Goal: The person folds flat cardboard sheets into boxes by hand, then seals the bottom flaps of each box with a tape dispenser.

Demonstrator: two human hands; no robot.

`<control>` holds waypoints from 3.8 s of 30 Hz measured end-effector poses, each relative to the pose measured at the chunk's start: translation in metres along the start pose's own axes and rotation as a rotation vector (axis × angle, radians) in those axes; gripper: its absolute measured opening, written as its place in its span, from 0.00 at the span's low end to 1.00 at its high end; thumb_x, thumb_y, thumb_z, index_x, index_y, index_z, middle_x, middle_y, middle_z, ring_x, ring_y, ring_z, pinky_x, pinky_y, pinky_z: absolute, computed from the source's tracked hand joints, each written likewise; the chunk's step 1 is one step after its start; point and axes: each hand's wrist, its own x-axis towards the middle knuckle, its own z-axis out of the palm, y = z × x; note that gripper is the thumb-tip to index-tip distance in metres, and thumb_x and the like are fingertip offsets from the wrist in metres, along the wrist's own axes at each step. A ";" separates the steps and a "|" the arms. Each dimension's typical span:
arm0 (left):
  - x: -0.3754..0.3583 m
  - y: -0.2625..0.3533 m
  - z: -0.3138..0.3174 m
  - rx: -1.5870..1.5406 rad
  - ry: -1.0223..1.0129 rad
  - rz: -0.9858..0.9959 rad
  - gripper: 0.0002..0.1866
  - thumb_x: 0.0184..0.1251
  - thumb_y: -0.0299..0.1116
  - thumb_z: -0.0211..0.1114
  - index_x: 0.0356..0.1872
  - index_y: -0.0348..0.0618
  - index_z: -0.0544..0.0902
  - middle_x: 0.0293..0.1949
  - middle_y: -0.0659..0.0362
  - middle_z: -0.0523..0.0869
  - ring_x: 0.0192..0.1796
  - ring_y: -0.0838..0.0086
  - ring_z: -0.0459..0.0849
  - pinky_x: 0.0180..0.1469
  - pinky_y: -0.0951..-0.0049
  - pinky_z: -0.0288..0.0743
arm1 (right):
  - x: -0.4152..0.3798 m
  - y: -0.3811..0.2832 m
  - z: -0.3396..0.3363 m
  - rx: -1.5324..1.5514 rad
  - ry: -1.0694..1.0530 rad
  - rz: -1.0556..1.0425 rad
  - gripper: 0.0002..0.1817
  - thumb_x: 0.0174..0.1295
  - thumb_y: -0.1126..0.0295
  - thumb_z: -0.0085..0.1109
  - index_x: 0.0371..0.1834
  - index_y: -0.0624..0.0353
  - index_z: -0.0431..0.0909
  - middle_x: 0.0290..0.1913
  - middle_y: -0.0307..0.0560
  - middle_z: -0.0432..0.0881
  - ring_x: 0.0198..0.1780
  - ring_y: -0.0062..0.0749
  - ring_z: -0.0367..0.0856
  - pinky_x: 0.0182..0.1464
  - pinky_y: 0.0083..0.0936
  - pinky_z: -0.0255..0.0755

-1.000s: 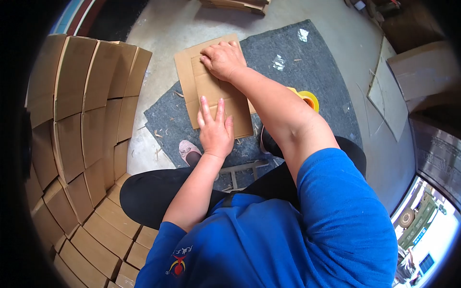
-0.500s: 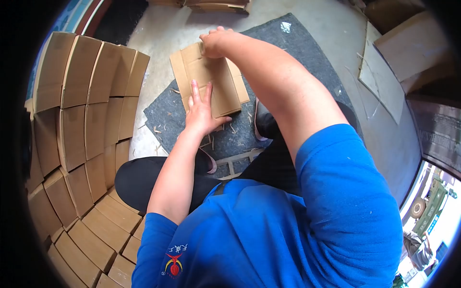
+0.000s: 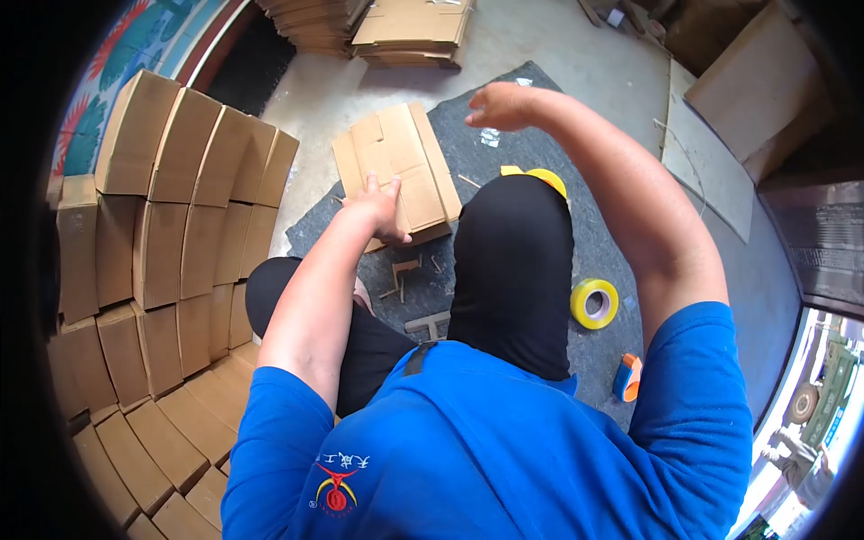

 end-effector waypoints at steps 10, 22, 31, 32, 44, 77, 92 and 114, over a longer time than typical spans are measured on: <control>0.041 -0.014 -0.044 0.047 -0.181 0.133 0.34 0.67 0.27 0.54 0.76 0.58 0.64 0.77 0.46 0.56 0.73 0.48 0.69 0.73 0.56 0.67 | 0.079 0.022 0.117 0.417 -0.026 0.029 0.31 0.67 0.52 0.59 0.67 0.62 0.75 0.63 0.60 0.80 0.66 0.51 0.77 0.69 0.36 0.68; 0.025 -0.025 -0.035 -0.026 0.123 0.253 0.24 0.73 0.39 0.60 0.68 0.51 0.75 0.59 0.45 0.74 0.60 0.51 0.78 0.61 0.55 0.76 | -0.004 0.139 0.247 0.246 0.233 0.625 0.27 0.58 0.50 0.66 0.53 0.60 0.83 0.52 0.57 0.84 0.57 0.51 0.80 0.63 0.42 0.72; 0.025 -0.032 -0.031 -0.216 0.337 0.275 0.19 0.68 0.39 0.65 0.59 0.50 0.83 0.48 0.48 0.77 0.54 0.53 0.80 0.55 0.56 0.77 | 0.018 0.129 0.283 0.022 0.273 0.684 0.22 0.54 0.54 0.71 0.42 0.60 0.81 0.46 0.54 0.83 0.54 0.49 0.77 0.61 0.41 0.68; 0.025 -0.033 -0.030 -0.224 0.367 0.294 0.19 0.67 0.38 0.66 0.58 0.49 0.84 0.48 0.48 0.78 0.53 0.54 0.81 0.56 0.57 0.76 | 0.013 0.131 0.279 0.061 0.313 0.663 0.22 0.53 0.55 0.71 0.40 0.62 0.80 0.44 0.56 0.83 0.51 0.51 0.78 0.58 0.43 0.70; 0.041 0.008 -0.089 -0.761 0.811 0.913 0.28 0.57 0.18 0.58 0.63 0.36 0.75 0.61 0.48 0.77 0.63 0.54 0.77 0.67 0.60 0.71 | -0.026 0.056 0.088 0.110 0.565 -0.225 0.28 0.45 0.69 0.75 0.51 0.61 0.78 0.55 0.53 0.80 0.61 0.51 0.77 0.67 0.47 0.66; 0.160 -0.133 0.018 -2.167 0.304 0.061 0.07 0.67 0.33 0.71 0.41 0.45 0.83 0.32 0.64 0.86 0.29 0.84 0.80 0.31 0.82 0.70 | 0.140 -0.021 -0.031 0.235 -0.139 0.082 0.30 0.57 0.42 0.66 0.27 0.66 0.82 0.21 0.42 0.77 0.26 0.23 0.76 0.31 0.29 0.72; 0.175 -0.092 0.047 -0.815 0.291 -0.133 0.32 0.72 0.34 0.60 0.74 0.41 0.62 0.68 0.42 0.67 0.69 0.48 0.72 0.70 0.56 0.68 | 0.153 0.014 0.001 0.364 -0.153 0.073 0.29 0.58 0.42 0.65 0.32 0.65 0.84 0.23 0.44 0.80 0.29 0.24 0.78 0.33 0.28 0.73; 0.212 -0.093 -0.036 -1.068 0.703 0.427 0.10 0.62 0.41 0.72 0.34 0.47 0.91 0.35 0.59 0.86 0.42 0.66 0.85 0.48 0.65 0.78 | 0.153 0.020 -0.010 0.327 -0.157 -0.002 0.30 0.56 0.42 0.64 0.30 0.66 0.85 0.22 0.47 0.80 0.26 0.28 0.78 0.32 0.31 0.74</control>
